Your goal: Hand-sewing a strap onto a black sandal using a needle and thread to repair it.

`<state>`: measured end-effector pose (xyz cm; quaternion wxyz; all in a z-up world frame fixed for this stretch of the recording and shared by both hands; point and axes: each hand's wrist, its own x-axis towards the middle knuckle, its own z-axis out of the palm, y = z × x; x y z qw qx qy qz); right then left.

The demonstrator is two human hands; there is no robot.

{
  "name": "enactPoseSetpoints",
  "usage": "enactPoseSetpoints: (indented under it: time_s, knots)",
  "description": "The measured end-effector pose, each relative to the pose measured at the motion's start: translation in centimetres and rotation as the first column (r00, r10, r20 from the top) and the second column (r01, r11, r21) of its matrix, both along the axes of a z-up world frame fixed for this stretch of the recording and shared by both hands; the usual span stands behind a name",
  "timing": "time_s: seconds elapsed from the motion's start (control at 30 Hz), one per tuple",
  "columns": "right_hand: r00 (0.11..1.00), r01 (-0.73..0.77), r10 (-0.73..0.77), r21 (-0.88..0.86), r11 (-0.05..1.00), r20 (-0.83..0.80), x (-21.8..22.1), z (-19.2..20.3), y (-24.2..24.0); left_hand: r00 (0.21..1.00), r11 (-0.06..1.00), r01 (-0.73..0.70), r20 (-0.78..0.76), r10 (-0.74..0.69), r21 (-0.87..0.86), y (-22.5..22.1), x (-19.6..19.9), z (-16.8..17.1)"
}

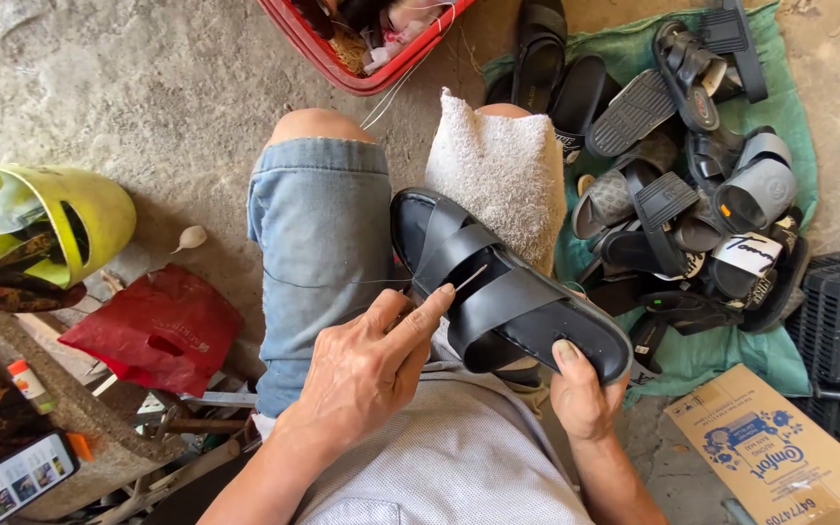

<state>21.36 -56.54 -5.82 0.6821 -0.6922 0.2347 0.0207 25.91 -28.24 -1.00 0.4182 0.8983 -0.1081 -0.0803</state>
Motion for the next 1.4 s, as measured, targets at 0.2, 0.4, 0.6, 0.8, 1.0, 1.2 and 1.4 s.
enactPoseSetpoints:
  time_s: [0.2, 0.4, 0.6, 0.8, 1.0, 1.2, 1.4]
  knots:
    - [0.986, -0.124, 0.131, -0.069, 0.990, 0.105, -0.2, 0.8, -0.7, 0.998, 0.996, 0.061, 0.004, -0.061, -0.060, 0.3, 0.6, -0.3]
    - [0.991, -0.050, 0.078, -0.230, 0.972, 0.113, -0.2, 2.3, 0.3, 0.996, 0.986, 0.093, -0.002, -0.095, -0.141, 0.6, 1.5, -0.2]
    - [0.997, -0.014, 0.029, -0.197, 0.980, 0.077, 0.5, 2.9, 0.4, 0.996, 0.986, 0.090, 0.010, -0.089, -0.140, 0.2, 1.8, -1.2]
    - [0.992, 0.039, -0.012, -0.212, 0.976, 0.126, -2.1, 0.3, -2.7, 0.995, 0.984, 0.104, 0.013, -0.103, -0.142, 0.0, 2.0, -1.5]
    - [0.994, 0.010, 0.008, -0.174, 0.985, 0.105, -2.0, 0.2, -2.9, 0.993, 0.983, 0.115, 0.021, -0.113, -0.140, 0.0, 2.2, -1.5]
    - [0.961, -0.224, 0.256, -0.253, 0.941, 0.101, 0.5, 3.2, 0.1, 0.989, 0.983, 0.144, -0.020, -0.147, -0.114, 0.8, 2.6, -0.8]
    - [0.857, -0.440, 0.511, -0.420, 0.793, 0.067, 2.5, 6.4, 5.0, 0.949, 0.969, 0.242, -0.195, -0.248, -0.057, 3.6, 3.6, -0.5]
